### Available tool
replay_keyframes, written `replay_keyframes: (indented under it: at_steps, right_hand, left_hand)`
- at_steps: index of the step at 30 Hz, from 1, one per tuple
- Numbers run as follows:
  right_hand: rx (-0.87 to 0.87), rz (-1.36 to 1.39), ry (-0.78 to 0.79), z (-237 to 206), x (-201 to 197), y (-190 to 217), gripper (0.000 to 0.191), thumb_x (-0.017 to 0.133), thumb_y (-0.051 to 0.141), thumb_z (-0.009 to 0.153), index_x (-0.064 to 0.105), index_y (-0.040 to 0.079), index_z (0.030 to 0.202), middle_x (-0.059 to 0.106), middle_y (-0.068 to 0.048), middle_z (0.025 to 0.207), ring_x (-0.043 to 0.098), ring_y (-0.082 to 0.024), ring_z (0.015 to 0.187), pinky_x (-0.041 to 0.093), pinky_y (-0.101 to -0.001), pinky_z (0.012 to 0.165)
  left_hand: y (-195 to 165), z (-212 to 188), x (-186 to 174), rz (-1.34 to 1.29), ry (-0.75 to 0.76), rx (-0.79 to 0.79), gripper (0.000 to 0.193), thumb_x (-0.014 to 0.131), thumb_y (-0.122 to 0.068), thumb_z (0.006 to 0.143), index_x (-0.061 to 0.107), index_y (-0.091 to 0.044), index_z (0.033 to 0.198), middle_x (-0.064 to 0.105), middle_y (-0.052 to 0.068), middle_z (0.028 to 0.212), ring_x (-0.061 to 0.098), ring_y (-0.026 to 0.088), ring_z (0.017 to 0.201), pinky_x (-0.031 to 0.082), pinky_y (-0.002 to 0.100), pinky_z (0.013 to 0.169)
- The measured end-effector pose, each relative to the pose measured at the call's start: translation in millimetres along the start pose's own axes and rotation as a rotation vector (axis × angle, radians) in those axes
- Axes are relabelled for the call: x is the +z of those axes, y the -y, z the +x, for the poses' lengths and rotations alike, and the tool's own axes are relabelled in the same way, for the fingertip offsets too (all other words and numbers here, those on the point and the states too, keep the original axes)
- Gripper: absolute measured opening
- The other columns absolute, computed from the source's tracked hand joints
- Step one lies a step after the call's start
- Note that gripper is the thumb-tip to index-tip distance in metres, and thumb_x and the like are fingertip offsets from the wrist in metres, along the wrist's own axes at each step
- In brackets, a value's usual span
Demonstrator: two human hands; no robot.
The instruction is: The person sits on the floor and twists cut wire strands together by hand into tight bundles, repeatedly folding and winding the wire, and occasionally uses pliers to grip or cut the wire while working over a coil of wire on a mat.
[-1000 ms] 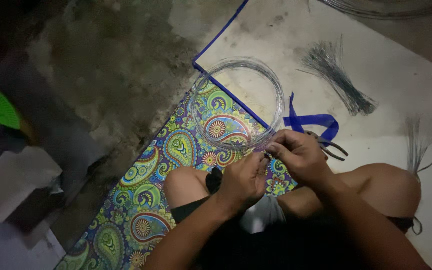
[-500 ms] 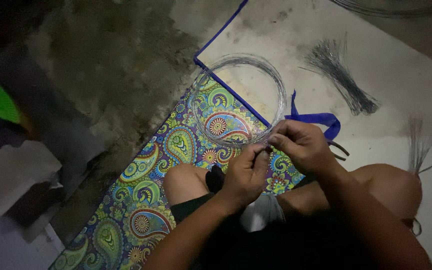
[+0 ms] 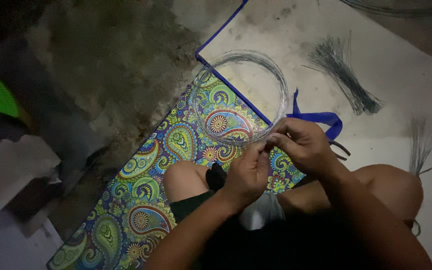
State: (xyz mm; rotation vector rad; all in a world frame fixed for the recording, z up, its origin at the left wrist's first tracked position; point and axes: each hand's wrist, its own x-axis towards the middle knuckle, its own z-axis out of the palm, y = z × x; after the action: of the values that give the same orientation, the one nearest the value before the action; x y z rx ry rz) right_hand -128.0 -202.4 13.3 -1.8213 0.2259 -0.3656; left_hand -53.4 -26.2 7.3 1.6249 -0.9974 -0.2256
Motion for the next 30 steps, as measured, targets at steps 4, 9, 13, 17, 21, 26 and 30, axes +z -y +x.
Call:
replay_keyframes:
  at_steps: [4,9,13,17,21,26,30]
  right_hand:
    - [-0.018,0.119,-0.048,2.1,7.0,8.9,0.007,0.068,0.002,0.096,0.070,-0.002,0.101,0.072,-0.008,0.094,0.067,-0.011,0.085,0.055,-0.0243,0.075]
    - [-0.190,0.046,-0.313,-4.6,26.4,22.8,0.010,0.067,-0.001,0.100,0.070,-0.004,0.109,0.065,-0.013,0.108,0.062,-0.015,0.092,0.051,-0.0245,0.078]
    - [-0.349,0.062,-0.411,-17.5,42.6,22.5,0.007,0.066,-0.001,0.103,0.066,-0.004,0.109,0.068,-0.014,0.111,0.067,-0.016,0.103,0.054,-0.0267,0.092]
    - [-0.112,0.319,-0.491,-24.2,48.3,11.4,0.014,0.066,-0.001,0.100,0.063,-0.005,0.113,0.072,-0.013,0.102,0.070,-0.016,0.096,0.057,-0.0277,0.088]
    - [0.033,0.642,-0.524,-25.5,46.2,4.9,0.019,0.066,-0.002,0.101,0.059,-0.003,0.119,0.073,-0.015,0.099,0.072,-0.017,0.089,0.058,-0.0285,0.082]
    - [0.003,0.426,-0.547,-23.7,45.0,16.4,0.016,0.072,-0.001,0.097,0.067,-0.006,0.112,0.074,-0.012,0.100,0.071,-0.014,0.090,0.059,-0.0264,0.084]
    - [0.099,0.016,-0.470,-23.9,33.3,36.1,0.019,0.075,0.003,0.091,0.075,-0.004,0.109,0.075,-0.010,0.095,0.070,-0.012,0.082,0.056,-0.0237,0.073]
  left_hand:
    - [0.6,1.5,-0.6,-0.033,-0.028,-0.046,0.015,0.055,-0.010,0.105,0.063,-0.001,0.116,0.069,0.020,0.090,0.073,0.033,0.077,0.055,0.040,0.068]
    - [4.4,8.9,0.1,0.041,-0.075,-0.067,0.013,0.058,-0.011,0.104,0.064,-0.001,0.109,0.069,0.019,0.087,0.073,0.033,0.076,0.055,0.041,0.066]
    - [8.8,10.6,0.4,0.077,-0.094,-0.009,0.015,0.055,-0.010,0.105,0.062,0.001,0.113,0.069,0.019,0.086,0.071,0.034,0.077,0.056,0.042,0.069]
    - [11.8,8.7,0.7,0.177,-0.122,0.124,0.015,0.058,-0.008,0.104,0.061,0.002,0.115,0.069,0.021,0.091,0.071,0.037,0.078,0.056,0.044,0.069]
    - [12.7,9.1,1.9,0.289,-0.050,0.195,0.014,0.061,-0.003,0.102,0.060,0.004,0.115,0.066,0.021,0.088,0.069,0.035,0.071,0.055,0.044,0.064]
    - [14.0,11.0,-0.3,0.266,-0.140,0.244,0.022,0.061,-0.001,0.094,0.060,0.002,0.116,0.068,0.021,0.093,0.070,0.039,0.078,0.056,0.045,0.067]
    - [17.4,13.5,-2.9,0.319,-0.154,0.279,0.017,0.062,0.000,0.099,0.060,0.002,0.116,0.067,0.021,0.094,0.070,0.038,0.080,0.056,0.044,0.068]
